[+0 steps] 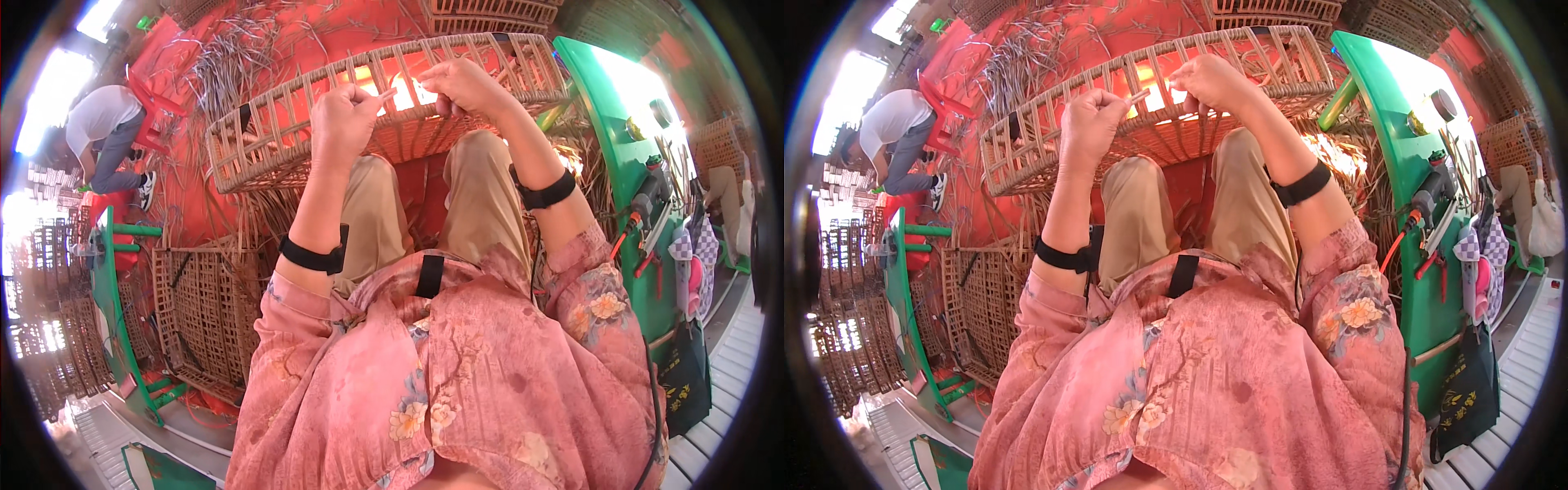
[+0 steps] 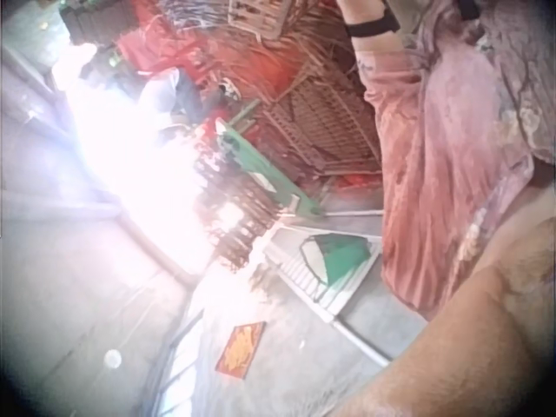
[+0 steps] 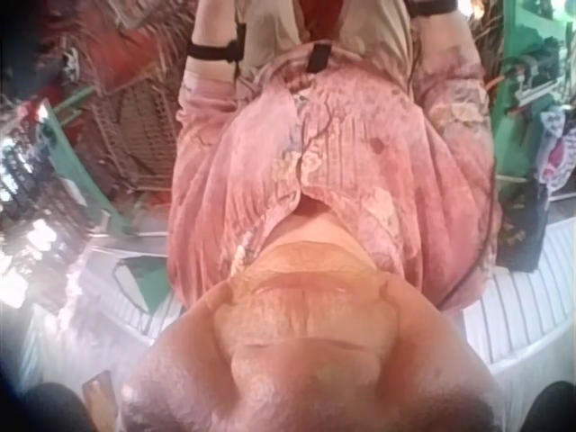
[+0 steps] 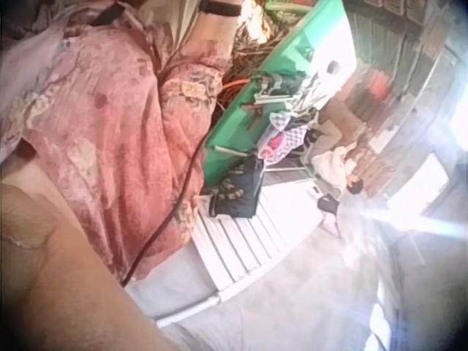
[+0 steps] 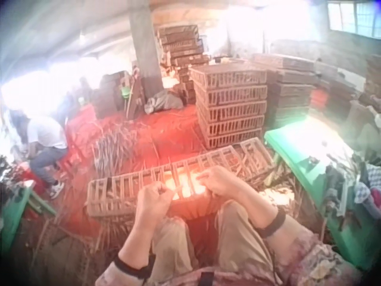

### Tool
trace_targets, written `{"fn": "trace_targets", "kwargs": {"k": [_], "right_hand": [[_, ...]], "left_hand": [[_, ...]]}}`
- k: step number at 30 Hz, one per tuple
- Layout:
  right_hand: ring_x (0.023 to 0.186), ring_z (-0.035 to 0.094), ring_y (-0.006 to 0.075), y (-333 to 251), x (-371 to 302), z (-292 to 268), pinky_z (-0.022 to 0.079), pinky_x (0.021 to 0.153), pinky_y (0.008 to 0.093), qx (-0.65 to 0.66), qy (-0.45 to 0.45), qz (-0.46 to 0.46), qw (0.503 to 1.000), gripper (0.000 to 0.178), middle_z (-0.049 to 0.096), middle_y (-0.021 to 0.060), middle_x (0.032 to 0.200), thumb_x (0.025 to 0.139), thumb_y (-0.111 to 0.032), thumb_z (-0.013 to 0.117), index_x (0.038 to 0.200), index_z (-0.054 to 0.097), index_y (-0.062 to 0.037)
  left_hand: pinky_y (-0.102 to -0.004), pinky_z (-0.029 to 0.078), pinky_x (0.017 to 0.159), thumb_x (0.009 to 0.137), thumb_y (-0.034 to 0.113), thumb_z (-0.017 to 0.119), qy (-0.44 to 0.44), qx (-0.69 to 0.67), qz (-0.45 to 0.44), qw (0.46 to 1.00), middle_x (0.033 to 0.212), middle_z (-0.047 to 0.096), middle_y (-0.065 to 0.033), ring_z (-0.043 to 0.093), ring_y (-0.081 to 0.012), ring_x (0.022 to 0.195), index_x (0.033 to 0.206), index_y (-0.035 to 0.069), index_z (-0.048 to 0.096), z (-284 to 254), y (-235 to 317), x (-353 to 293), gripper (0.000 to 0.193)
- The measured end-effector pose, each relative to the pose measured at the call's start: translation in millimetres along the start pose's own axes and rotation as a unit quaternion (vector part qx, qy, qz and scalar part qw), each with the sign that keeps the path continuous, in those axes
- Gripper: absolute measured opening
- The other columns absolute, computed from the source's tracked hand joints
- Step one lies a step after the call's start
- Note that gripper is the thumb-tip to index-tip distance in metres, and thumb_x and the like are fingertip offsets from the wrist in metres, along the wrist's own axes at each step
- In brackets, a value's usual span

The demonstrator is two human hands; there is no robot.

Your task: Weaving a bamboo basket frame using raw material strips.

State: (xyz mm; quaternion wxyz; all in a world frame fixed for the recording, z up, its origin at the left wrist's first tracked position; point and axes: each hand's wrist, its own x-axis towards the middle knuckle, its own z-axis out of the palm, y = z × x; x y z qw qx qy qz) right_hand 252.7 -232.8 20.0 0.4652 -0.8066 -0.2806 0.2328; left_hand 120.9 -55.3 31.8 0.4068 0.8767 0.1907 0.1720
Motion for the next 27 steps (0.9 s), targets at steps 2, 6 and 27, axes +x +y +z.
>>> {"fn": "trace_targets", "kwargs": {"k": [2,6,27], "right_hand": [[0.042,0.053,0.0106,-6,9,0,0.04,0.038,0.0257,-0.008,-0.054,0.026,0.998,0.034,0.066,0.0075,0.063,0.095,-0.019,0.057,0.119,0.066,0.0019],[0.043,0.054,0.0141,-29,21,-2,0.037,0.038,0.0315,-0.086,-0.118,0.071,0.987,0.026,0.068,0.0125,0.068,0.087,-0.016,0.054,0.087,0.065,0.0065],[0.069,0.065,0.0357,6,-60,-21,0.048,0.064,0.0461,-0.182,0.245,-0.188,0.933,0.024,0.064,0.0163,0.068,0.089,-0.03,0.067,0.086,0.07,-0.0065]], "left_hand": [[-0.0262,0.046,0.061,0.083,0.021,0.072,-0.018,-0.006,-0.005,1.0,0.068,0.066,-0.0025,0.059,-0.0074,0.063,0.081,0.0,0.073,5,-6,3,0.021],[-0.0258,0.047,0.062,0.084,0.02,0.073,-0.055,0.0,-0.004,0.998,0.069,0.068,-0.0032,0.061,-0.0075,0.065,0.084,0.0,0.074,11,-19,16,0.02],[-0.0359,0.051,0.076,0.089,0.024,0.068,0.013,-0.012,0.154,0.988,0.094,0.069,-0.0106,0.064,-0.0227,0.073,0.103,0.005,0.073,45,2,33,0.024]]}}
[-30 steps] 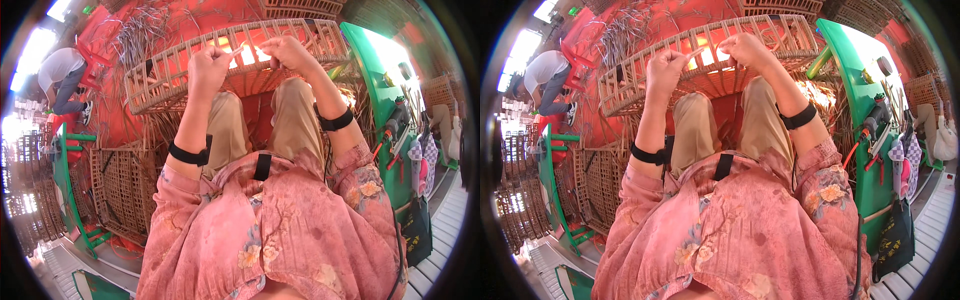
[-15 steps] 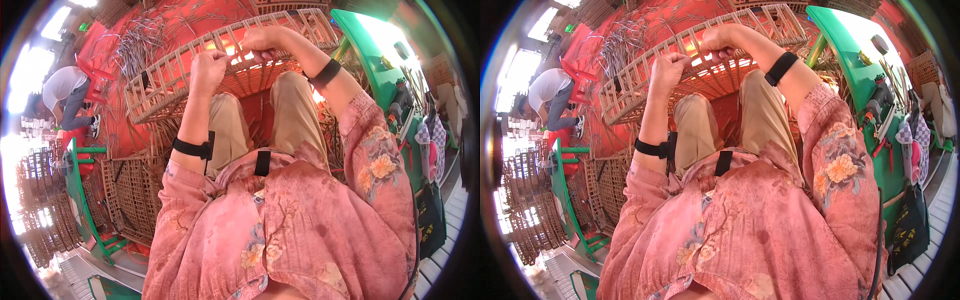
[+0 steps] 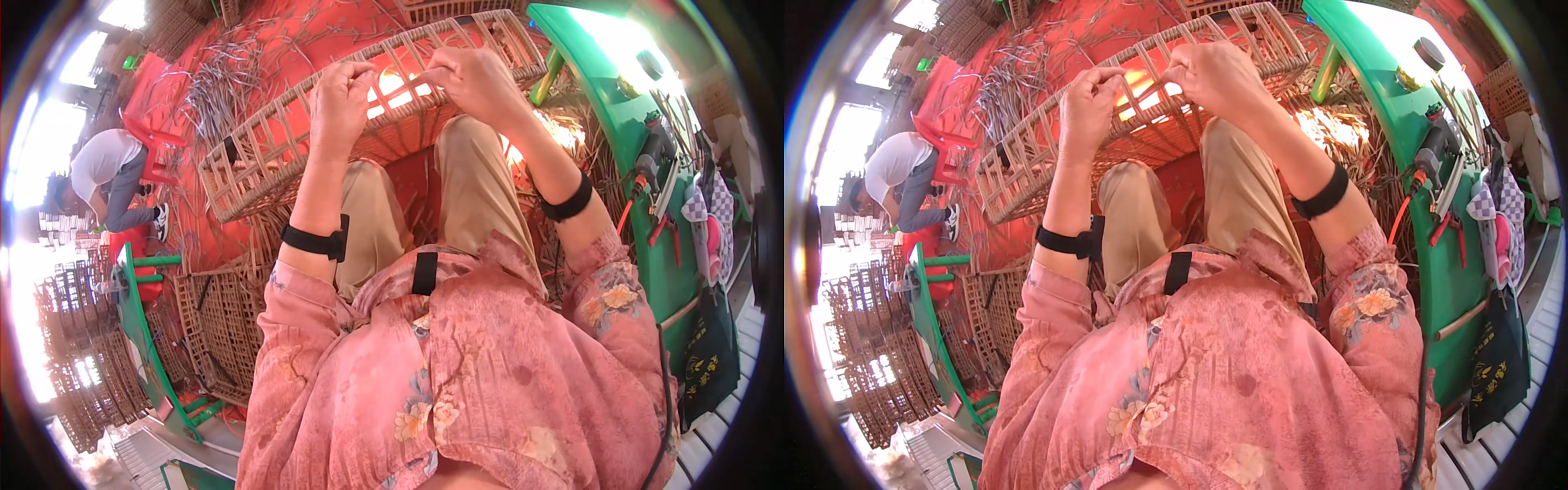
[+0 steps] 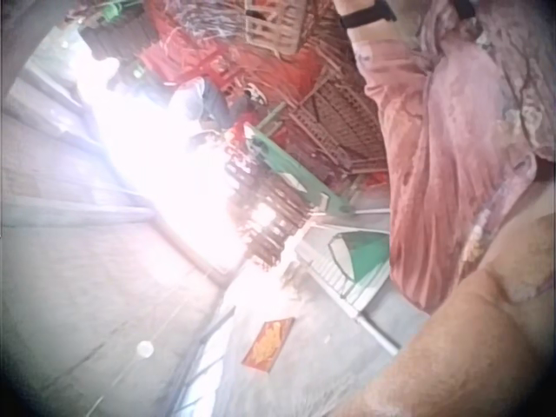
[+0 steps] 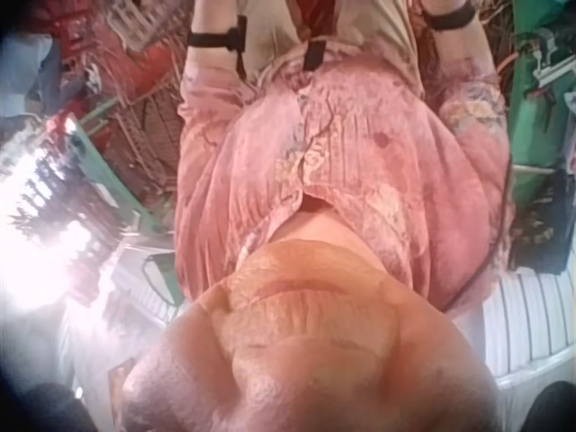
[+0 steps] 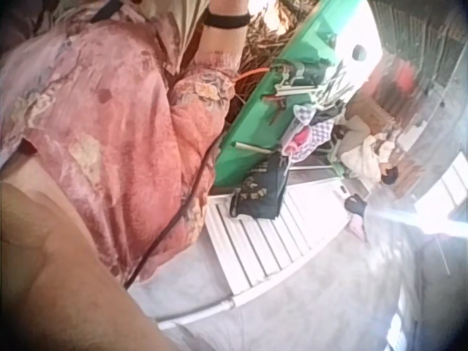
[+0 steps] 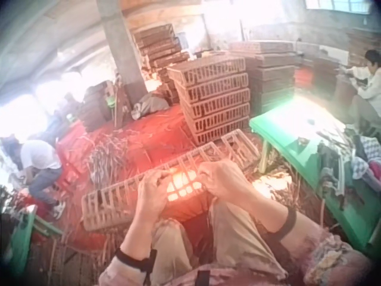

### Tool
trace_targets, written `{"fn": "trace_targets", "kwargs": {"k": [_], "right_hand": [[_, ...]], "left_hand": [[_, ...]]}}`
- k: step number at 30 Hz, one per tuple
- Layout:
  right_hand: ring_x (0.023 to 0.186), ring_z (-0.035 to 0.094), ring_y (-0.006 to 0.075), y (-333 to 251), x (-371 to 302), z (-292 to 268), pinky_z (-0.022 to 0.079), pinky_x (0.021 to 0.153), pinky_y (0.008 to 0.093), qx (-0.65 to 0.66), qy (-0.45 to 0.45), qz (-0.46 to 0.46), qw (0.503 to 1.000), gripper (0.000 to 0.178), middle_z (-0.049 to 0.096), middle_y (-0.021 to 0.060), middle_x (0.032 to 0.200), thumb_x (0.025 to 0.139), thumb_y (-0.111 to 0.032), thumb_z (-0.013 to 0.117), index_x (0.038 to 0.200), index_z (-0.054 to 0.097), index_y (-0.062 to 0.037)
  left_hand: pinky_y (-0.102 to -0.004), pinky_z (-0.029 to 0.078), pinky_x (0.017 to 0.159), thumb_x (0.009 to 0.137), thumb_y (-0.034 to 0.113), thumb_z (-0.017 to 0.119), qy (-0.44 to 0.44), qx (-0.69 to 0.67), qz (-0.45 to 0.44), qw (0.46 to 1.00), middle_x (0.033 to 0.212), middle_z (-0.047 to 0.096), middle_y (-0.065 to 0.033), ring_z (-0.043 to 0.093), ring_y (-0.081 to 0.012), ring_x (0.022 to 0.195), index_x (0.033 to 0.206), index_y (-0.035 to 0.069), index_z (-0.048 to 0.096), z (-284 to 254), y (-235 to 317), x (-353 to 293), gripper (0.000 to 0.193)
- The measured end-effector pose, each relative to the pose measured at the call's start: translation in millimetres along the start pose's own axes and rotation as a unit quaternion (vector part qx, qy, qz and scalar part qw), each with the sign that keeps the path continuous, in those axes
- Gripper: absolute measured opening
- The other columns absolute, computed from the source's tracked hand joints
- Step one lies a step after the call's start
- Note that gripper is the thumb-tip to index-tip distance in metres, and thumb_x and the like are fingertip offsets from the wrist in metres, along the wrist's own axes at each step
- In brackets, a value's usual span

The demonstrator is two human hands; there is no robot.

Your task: Weaving a bamboo basket frame using raw material strips.

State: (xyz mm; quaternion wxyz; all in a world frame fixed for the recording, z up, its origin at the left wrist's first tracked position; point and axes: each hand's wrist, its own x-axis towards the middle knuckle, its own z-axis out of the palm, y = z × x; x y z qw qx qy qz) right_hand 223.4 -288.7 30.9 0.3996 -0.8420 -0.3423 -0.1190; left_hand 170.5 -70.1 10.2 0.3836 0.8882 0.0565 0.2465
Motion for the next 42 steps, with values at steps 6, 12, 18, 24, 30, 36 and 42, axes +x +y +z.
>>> {"fn": "trace_targets", "kwargs": {"k": [6,12,18,24,30,36,42], "right_hand": [[0.052,0.05,0.007,-8,1,-49,0.039,0.05,0.027,0.036,0.08,0.009,0.996,0.023,0.057,0.0012,0.058,0.095,-0.025,0.065,0.088,0.07,-0.0043],[0.059,0.062,0.0146,15,12,-28,0.047,0.056,0.0317,0.141,-0.007,0.123,0.982,0.034,0.067,0.0079,0.063,0.096,-0.031,0.058,0.087,0.071,-0.0007],[0.052,0.061,0.0146,44,44,6,0.047,0.049,0.0292,0.122,-0.194,0.154,0.961,0.035,0.068,0.0083,0.064,0.098,-0.03,0.053,0.094,0.071,-0.0001],[0.043,0.055,0.0177,29,74,16,0.041,0.041,0.0327,0.087,-0.337,0.255,0.902,0.038,0.067,0.0145,0.063,0.094,-0.03,0.055,0.087,0.068,0.0048],[0.048,0.059,0.0181,54,60,13,0.047,0.047,0.0376,0.157,-0.274,0.191,0.929,0.034,0.07,0.015,0.069,0.092,-0.029,0.061,0.091,0.072,0.003],[0.057,0.066,0.022,55,20,4,0.05,0.057,0.0358,0.058,-0.073,0.043,0.995,0.025,0.067,0.0122,0.064,0.088,-0.025,0.068,0.083,0.068,-0.0003],[0.066,0.065,0.0332,41,-6,-70,0.049,0.061,0.043,-0.129,0.046,0.036,0.99,0.022,0.063,0.0138,0.063,0.091,-0.027,0.065,0.085,0.067,-0.0055]], "left_hand": [[-0.0228,0.042,0.057,0.098,0.027,0.062,-0.215,-0.258,0.032,0.941,0.082,0.064,0.0039,0.05,-0.0038,0.064,0.106,0.004,0.074,8,33,9,0.027],[-0.0208,0.038,0.056,0.091,0.028,0.071,-0.114,-0.195,-0.102,0.969,0.067,0.059,0.0034,0.047,-0.0019,0.059,0.085,0.005,0.072,-5,40,-1,0.023],[-0.0282,0.044,0.059,0.087,0.024,0.069,-0.056,-0.078,-0.176,0.98,0.064,0.064,-0.0026,0.052,-0.0073,0.06,0.073,0.002,0.067,-2,31,-20,0.027],[-0.0357,0.048,0.062,0.085,0.024,0.07,-0.103,-0.007,-0.144,0.984,0.064,0.063,-0.0108,0.06,-0.0177,0.062,0.079,-0.001,0.07,9,13,-4,0.026],[-0.0387,0.048,0.065,0.085,0.027,0.07,-0.124,0.04,-0.163,0.978,0.066,0.064,-0.013,0.063,-0.024,0.065,0.079,0.0,0.069,19,35,-5,0.028],[-0.0328,0.046,0.06,0.086,0.025,0.074,-0.093,0.064,-0.07,0.991,0.065,0.062,-0.0063,0.056,-0.0134,0.059,0.083,0.002,0.071,33,41,-4,0.023],[-0.0317,0.049,0.071,0.092,0.024,0.068,-0.043,0.05,0.042,0.997,0.092,0.067,-0.0114,0.062,-0.014,0.076,0.096,0.003,0.073,59,52,16,0.022]]}}
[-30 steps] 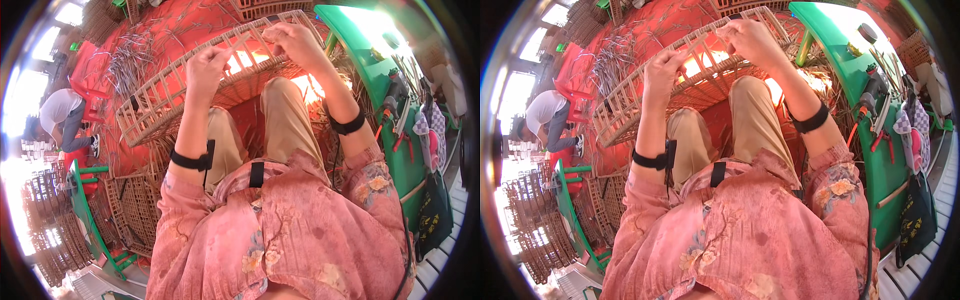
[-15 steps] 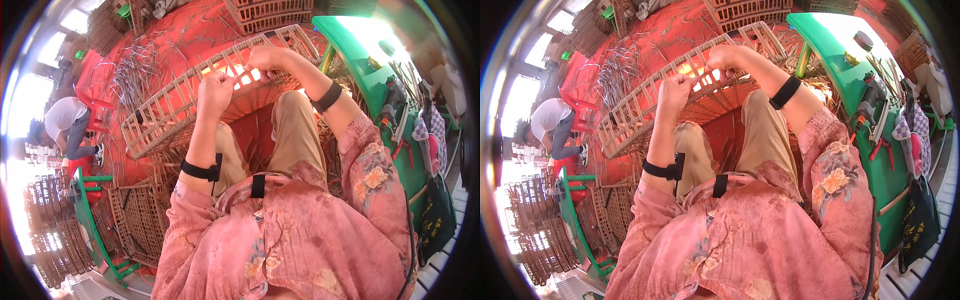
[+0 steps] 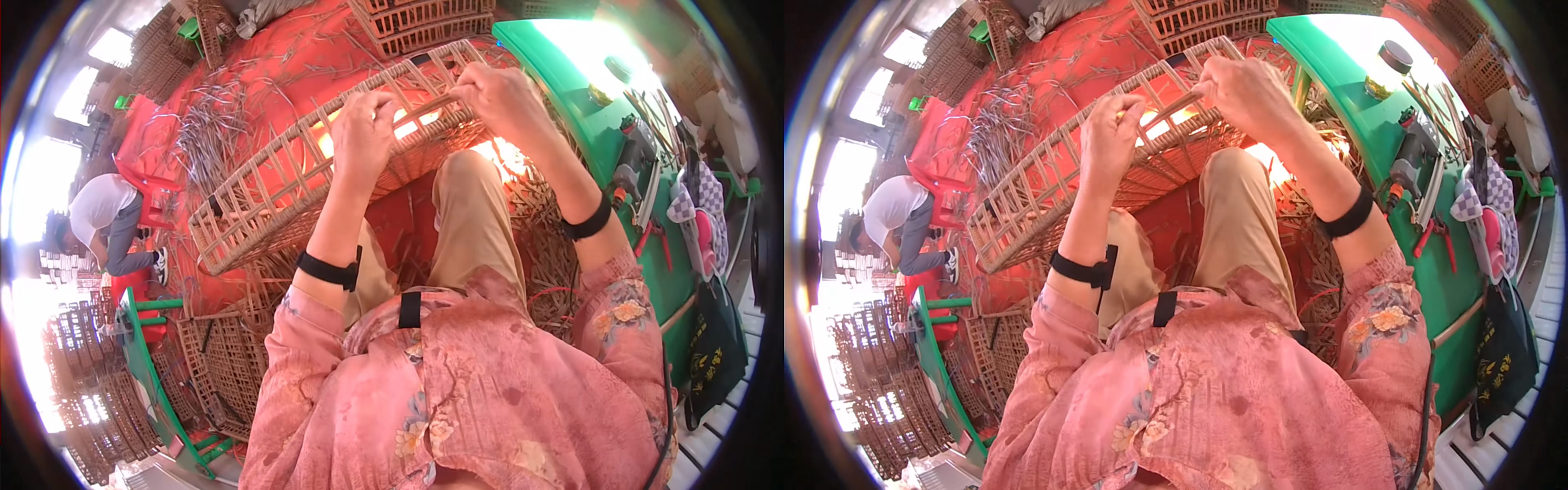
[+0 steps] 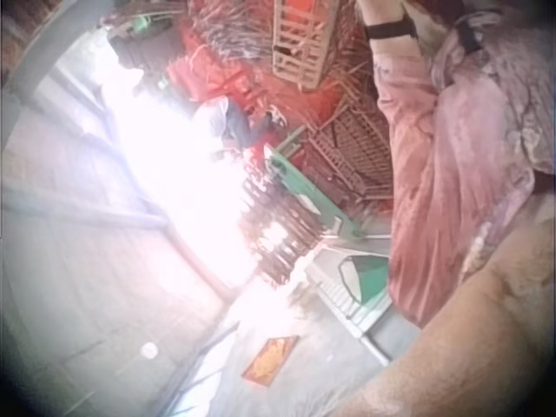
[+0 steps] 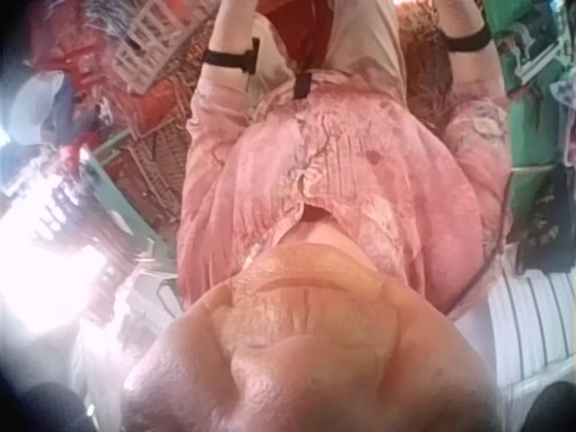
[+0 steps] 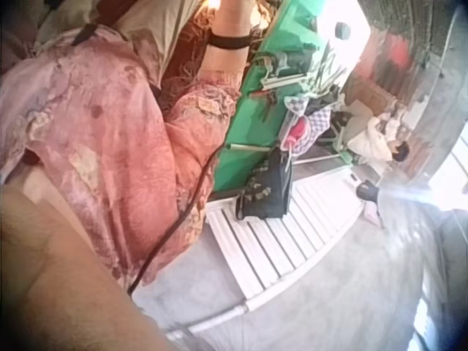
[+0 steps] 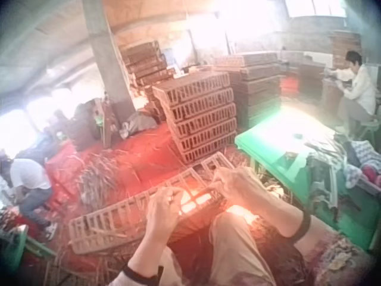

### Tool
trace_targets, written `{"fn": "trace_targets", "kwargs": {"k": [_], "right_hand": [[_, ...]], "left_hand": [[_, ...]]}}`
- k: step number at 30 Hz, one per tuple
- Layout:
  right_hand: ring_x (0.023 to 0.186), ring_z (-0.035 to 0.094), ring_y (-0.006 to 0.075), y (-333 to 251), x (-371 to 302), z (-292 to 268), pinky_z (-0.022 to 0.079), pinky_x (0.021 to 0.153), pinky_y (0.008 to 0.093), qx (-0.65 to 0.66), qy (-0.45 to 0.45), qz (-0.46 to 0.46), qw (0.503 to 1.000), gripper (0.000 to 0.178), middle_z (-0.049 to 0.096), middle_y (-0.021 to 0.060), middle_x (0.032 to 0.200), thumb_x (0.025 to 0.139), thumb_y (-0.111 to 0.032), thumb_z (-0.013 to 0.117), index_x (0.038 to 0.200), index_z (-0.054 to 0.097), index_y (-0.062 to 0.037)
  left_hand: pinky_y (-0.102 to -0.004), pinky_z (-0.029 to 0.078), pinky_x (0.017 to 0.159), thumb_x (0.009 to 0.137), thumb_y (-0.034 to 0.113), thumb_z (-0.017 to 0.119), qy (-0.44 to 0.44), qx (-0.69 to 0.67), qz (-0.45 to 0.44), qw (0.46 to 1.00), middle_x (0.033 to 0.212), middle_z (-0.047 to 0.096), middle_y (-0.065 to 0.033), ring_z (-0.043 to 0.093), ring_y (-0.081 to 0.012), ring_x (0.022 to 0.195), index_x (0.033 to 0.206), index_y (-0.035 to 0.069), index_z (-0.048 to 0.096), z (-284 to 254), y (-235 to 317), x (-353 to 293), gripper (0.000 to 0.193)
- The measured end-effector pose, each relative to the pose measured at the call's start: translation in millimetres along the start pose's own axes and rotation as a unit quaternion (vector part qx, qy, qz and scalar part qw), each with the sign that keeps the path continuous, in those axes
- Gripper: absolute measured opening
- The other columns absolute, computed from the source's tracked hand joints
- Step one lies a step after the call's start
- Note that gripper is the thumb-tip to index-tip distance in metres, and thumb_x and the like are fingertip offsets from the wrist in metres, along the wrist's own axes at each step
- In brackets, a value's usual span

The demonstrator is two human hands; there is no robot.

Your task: Weaving a bamboo basket frame using raw material strips.

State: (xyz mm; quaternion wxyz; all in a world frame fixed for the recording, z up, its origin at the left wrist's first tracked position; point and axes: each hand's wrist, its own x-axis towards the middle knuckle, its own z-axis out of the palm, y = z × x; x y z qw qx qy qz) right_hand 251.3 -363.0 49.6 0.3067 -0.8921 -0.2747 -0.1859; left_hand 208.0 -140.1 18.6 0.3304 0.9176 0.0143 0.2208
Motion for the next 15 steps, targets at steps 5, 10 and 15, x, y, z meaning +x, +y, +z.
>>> {"fn": "trace_targets", "kwargs": {"k": [5,10,15], "right_hand": [[0.058,0.065,0.0255,1,1,-29,0.047,0.055,0.0382,0.079,0.019,0.009,0.997,0.023,0.063,0.0115,0.061,0.093,-0.026,0.064,0.088,0.068,-0.0038],[0.056,0.062,0.0134,23,10,5,0.047,0.054,0.0328,0.264,-0.081,0.159,0.948,0.024,0.065,0.0054,0.062,0.096,-0.026,0.062,0.099,0.07,-0.0043],[0.064,0.067,0.0314,24,21,53,0.051,0.064,0.045,0.0,-0.222,0.051,0.974,0.033,0.067,0.0144,0.067,0.096,-0.028,0.055,0.083,0.067,0.0]], "left_hand": [[-0.0267,0.048,0.069,0.098,0.022,0.061,-0.116,-0.242,0.063,0.961,0.083,0.067,-0.0022,0.058,-0.0104,0.073,0.104,0.002,0.073,14,21,6,0.024],[-0.0243,0.044,0.059,0.096,0.023,0.063,-0.109,-0.204,-0.086,0.969,0.072,0.064,-0.0017,0.056,-0.0076,0.064,0.096,0.001,0.072,1,29,-12,0.024],[-0.0222,0.04,0.052,0.095,0.024,0.063,-0.019,-0.334,-0.21,0.919,0.066,0.062,-0.0009,0.049,-0.0044,0.055,0.083,0.002,0.068,6,11,-32,0.026]]}}
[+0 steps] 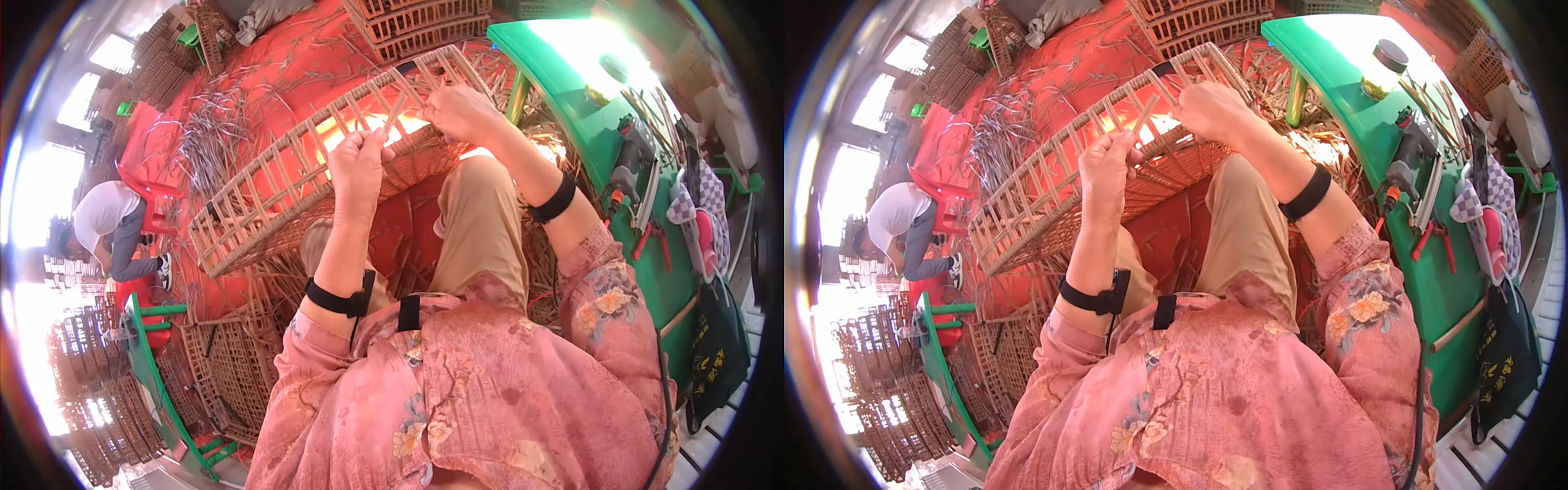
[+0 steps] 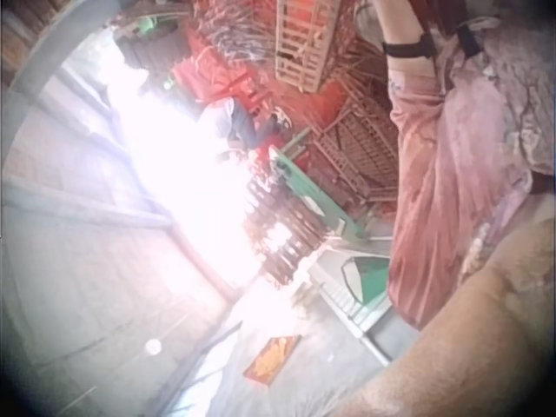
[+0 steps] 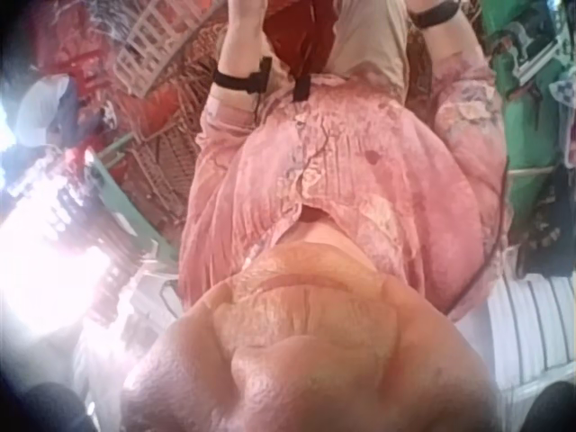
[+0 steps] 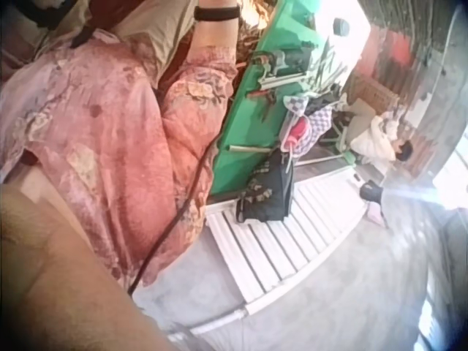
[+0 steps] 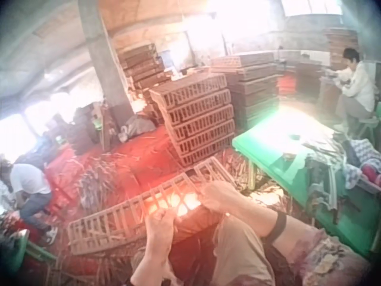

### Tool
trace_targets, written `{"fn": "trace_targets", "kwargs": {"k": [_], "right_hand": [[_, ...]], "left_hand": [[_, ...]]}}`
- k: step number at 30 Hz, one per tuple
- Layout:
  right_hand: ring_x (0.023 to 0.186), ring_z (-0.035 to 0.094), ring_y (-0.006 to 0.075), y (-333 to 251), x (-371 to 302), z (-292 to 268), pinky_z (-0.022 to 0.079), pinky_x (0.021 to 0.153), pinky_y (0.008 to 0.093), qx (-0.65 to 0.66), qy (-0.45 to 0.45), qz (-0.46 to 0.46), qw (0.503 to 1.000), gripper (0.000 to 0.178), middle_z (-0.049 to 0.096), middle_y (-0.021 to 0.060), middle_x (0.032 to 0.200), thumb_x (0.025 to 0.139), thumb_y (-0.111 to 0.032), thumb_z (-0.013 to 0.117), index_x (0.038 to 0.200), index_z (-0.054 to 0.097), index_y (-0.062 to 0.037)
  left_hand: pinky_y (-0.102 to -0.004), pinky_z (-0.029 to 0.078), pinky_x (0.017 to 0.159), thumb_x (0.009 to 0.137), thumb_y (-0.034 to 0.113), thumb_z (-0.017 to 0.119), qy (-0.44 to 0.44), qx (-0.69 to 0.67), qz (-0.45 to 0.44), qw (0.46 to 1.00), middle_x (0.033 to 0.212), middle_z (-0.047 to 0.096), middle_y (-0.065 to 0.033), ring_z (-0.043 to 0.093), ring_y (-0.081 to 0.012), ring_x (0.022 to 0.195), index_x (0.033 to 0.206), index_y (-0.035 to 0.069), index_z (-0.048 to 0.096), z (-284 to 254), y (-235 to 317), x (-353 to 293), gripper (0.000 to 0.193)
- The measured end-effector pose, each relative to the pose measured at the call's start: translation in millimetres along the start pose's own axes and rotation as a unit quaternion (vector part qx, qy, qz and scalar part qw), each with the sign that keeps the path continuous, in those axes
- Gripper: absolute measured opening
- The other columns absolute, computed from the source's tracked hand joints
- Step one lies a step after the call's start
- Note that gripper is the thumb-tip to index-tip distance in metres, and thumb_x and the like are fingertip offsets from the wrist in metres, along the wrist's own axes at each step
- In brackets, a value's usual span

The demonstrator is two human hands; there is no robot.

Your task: Weaving a bamboo basket frame using raw material strips.

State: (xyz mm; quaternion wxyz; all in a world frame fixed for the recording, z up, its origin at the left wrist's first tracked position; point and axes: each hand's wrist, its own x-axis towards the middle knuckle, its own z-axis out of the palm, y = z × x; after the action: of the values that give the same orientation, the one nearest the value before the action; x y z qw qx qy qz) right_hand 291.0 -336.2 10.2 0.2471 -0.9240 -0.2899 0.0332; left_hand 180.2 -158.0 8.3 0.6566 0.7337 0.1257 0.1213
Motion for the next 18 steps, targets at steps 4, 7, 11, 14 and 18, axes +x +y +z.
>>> {"fn": "trace_targets", "kwargs": {"k": [4,7,11,14,18], "right_hand": [[0.068,0.065,0.0392,-18,-24,1,0.05,0.069,0.0501,0.018,0.005,-0.013,1.0,0.035,0.066,0.0177,0.069,0.092,-0.029,0.057,0.075,0.063,0.0015],[0.076,0.065,0.0438,-31,-60,15,0.052,0.066,0.0502,0.011,0.05,-0.065,0.997,0.028,0.065,0.026,0.075,0.081,-0.023,0.058,0.072,0.066,0.0029],[0.077,0.066,0.0438,-80,-103,12,0.052,0.068,0.0514,0.185,-0.09,0.006,0.979,0.028,0.064,0.0264,0.072,0.084,-0.021,0.057,0.071,0.062,0.0028],[0.079,0.065,0.0446,-90,-115,26,0.052,0.071,0.0526,0.259,-0.14,0.078,0.953,0.029,0.064,0.0265,0.072,0.087,-0.022,0.055,0.073,0.06,0.0032],[0.081,0.064,0.0465,-90,-123,45,0.051,0.075,0.0538,0.152,0.012,0.033,0.988,0.026,0.065,0.0272,0.073,0.09,-0.019,0.053,0.084,0.059,0.0052]], "left_hand": [[-0.0277,0.043,0.056,0.093,0.025,0.063,0.026,0.078,0.021,0.996,0.066,0.065,-0.0035,0.051,-0.0078,0.057,0.081,-0.001,0.068,-13,2,-8,0.029],[-0.0259,0.041,0.053,0.095,0.025,0.064,0.023,0.234,0.013,0.972,0.06,0.058,0.0003,0.05,-0.0064,0.054,0.077,0.001,0.067,-18,18,-26,0.03],[-0.0258,0.04,0.053,0.095,0.026,0.065,-0.032,0.236,-0.005,0.971,0.06,0.057,0.0014,0.05,-0.0057,0.057,0.082,0.0,0.069,-32,9,-44,0.03],[-0.0255,0.042,0.055,0.094,0.024,0.066,-0.089,0.136,-0.057,0.985,0.062,0.061,0.0003,0.052,-0.007,0.055,0.087,0.002,0.071,-46,3,-51,0.023],[-0.0219,0.042,0.056,0.095,0.022,0.065,-0.147,0.082,-0.087,0.982,0.066,0.06,0.0034,0.049,-0.0035,0.059,0.093,0.002,0.073,-68,1,-64,0.022]]}}
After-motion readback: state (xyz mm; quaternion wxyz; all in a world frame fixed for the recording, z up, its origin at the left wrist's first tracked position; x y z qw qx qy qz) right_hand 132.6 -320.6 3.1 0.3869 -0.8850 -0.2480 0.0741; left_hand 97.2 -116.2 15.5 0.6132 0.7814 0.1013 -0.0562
